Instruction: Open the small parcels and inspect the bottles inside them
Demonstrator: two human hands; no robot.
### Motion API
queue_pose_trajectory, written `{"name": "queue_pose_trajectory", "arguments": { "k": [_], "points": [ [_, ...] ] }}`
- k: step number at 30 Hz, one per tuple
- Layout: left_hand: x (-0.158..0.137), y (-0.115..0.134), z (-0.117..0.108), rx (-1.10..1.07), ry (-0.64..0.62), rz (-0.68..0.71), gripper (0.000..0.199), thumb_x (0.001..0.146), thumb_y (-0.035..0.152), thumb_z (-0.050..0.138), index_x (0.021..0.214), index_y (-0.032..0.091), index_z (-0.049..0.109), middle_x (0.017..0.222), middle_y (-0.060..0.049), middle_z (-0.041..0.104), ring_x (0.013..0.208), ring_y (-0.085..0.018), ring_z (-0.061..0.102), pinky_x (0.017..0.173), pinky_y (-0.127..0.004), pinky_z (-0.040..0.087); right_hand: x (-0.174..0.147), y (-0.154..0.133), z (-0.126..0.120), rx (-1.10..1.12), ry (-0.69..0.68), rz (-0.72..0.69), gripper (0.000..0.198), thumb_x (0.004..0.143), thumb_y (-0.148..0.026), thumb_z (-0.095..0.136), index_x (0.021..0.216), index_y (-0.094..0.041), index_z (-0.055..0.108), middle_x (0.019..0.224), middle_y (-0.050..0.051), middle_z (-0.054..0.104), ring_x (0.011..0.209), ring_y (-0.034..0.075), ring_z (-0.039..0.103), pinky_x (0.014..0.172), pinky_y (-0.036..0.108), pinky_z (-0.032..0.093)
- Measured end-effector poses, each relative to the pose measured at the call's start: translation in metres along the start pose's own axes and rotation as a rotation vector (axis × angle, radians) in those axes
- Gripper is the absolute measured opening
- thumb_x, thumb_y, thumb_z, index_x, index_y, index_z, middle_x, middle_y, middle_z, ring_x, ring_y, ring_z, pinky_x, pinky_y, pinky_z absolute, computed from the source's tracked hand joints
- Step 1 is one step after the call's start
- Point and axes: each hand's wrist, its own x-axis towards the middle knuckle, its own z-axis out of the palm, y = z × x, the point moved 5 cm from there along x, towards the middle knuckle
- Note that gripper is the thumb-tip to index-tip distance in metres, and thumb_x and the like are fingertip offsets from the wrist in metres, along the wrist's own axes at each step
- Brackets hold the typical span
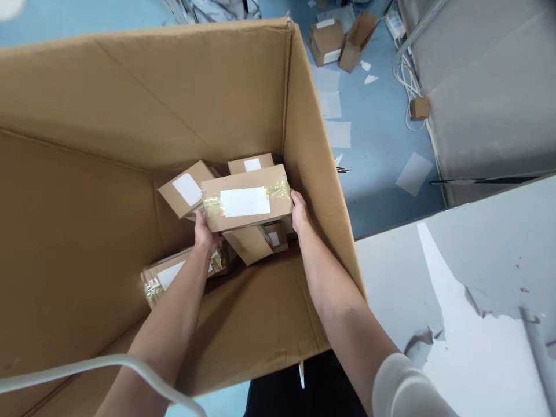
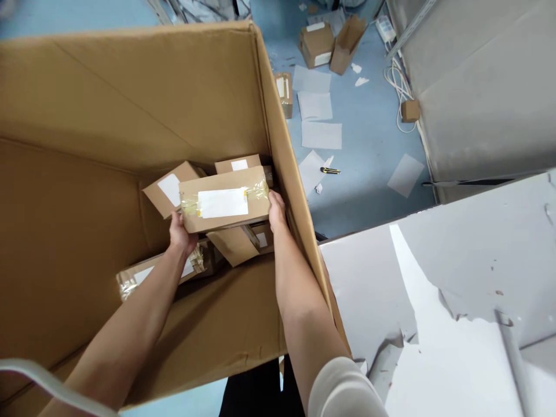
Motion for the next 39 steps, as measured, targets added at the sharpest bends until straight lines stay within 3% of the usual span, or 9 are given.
{"name": "queue_pose_trajectory", "arguments": {
  "k": [5, 10, 16, 23, 29, 32, 35, 39],
  "points": [
    [-0.009, -0.003, 0.002, -0.057, -0.049, 0.061, 0.066, 0.08, 0.074, 0.038, 0.109, 0.019, 0.061, 0.105, -0.009, 0.069, 0.102, -0.027, 0.065, 0.086, -0.041, 0.053, -0.014, 0.011, -0.009, -0.1, 0.025, 0.059, 0.066, 0.081, -0.072, 0.039, 0.116, -0.018, 0.053, 0.117, 0.009, 0.063, 0.117, 0.023, 0.054, 0.099, 0.039, 0.043],
    [-0.027, 0.017, -0.004, -0.072, -0.043, 0.094, 0.06, 0.081, 0.07, 0.043, 0.112, 0.02, 0.059, 0.109, -0.008, 0.068, 0.104, -0.026, 0.064, 0.088, -0.04, 0.052, -0.035, -0.007, -0.008, -0.132, 0.056, 0.055, 0.069, 0.08, -0.075, 0.036, 0.114, -0.018, 0.054, 0.114, 0.01, 0.063, 0.116, 0.025, 0.054, 0.097, 0.039, 0.043],
    [-0.069, 0.067, -0.007, -0.108, -0.079, 0.091, 0.06, 0.078, 0.07, 0.049, 0.11, 0.02, 0.059, 0.113, -0.007, 0.066, 0.109, -0.026, 0.06, 0.093, -0.04, 0.049, -0.085, -0.061, -0.003, -0.148, 0.044, -0.009, 0.066, 0.079, -0.073, 0.039, 0.112, -0.018, 0.054, 0.115, 0.009, 0.063, 0.112, 0.024, 0.054, 0.095, 0.036, 0.043],
    [-0.143, 0.141, -0.007, -0.072, -0.079, 0.106, 0.066, 0.073, 0.074, 0.051, 0.112, 0.022, 0.059, 0.113, -0.005, 0.065, 0.113, -0.024, 0.057, 0.098, -0.037, 0.044, -0.175, -0.144, -0.017, -0.136, -0.026, -0.113, 0.058, 0.08, -0.068, 0.045, 0.116, -0.023, 0.052, 0.12, 0.006, 0.06, 0.114, 0.023, 0.053, 0.098, 0.037, 0.04],
    [-0.225, 0.22, 0.015, -0.037, -0.232, 0.133, 0.07, 0.076, 0.078, 0.04, 0.119, 0.024, 0.055, 0.116, -0.004, 0.064, 0.113, -0.024, 0.057, 0.094, -0.036, 0.047, -0.247, -0.213, -0.043, -0.015, -0.147, -0.222, 0.069, 0.077, -0.075, 0.043, 0.124, -0.025, 0.048, 0.131, 0.006, 0.055, 0.123, 0.026, 0.048, 0.101, 0.04, 0.04],
    [-0.259, 0.246, 0.03, -0.02, -0.289, 0.136, 0.072, 0.077, 0.079, 0.036, 0.119, 0.024, 0.054, 0.118, -0.005, 0.064, 0.116, -0.024, 0.056, 0.095, -0.037, 0.047, -0.278, -0.237, -0.06, 0.044, -0.138, -0.268, 0.069, 0.076, -0.077, 0.043, 0.122, -0.026, 0.049, 0.131, 0.005, 0.056, 0.123, 0.025, 0.049, 0.101, 0.041, 0.041],
    [-0.285, 0.257, 0.048, -0.008, -0.356, 0.129, 0.072, 0.078, 0.079, 0.035, 0.119, 0.023, 0.053, 0.122, -0.005, 0.062, 0.118, -0.025, 0.054, 0.096, -0.037, 0.046, -0.304, -0.253, -0.081, 0.128, -0.089, -0.301, 0.062, 0.079, -0.073, 0.042, 0.12, -0.028, 0.05, 0.13, 0.003, 0.056, 0.122, 0.024, 0.051, 0.103, 0.042, 0.041],
    [-0.307, 0.253, 0.079, 0.025, -0.502, 0.132, 0.07, 0.078, 0.078, 0.037, 0.117, 0.022, 0.055, 0.124, -0.006, 0.061, 0.119, -0.026, 0.053, 0.097, -0.039, 0.046, -0.335, -0.26, -0.115, 0.179, -0.002, -0.315, 0.06, 0.081, -0.073, 0.039, 0.117, -0.027, 0.054, 0.125, 0.004, 0.06, 0.119, 0.025, 0.053, 0.1, 0.043, 0.042]
  ]
}}
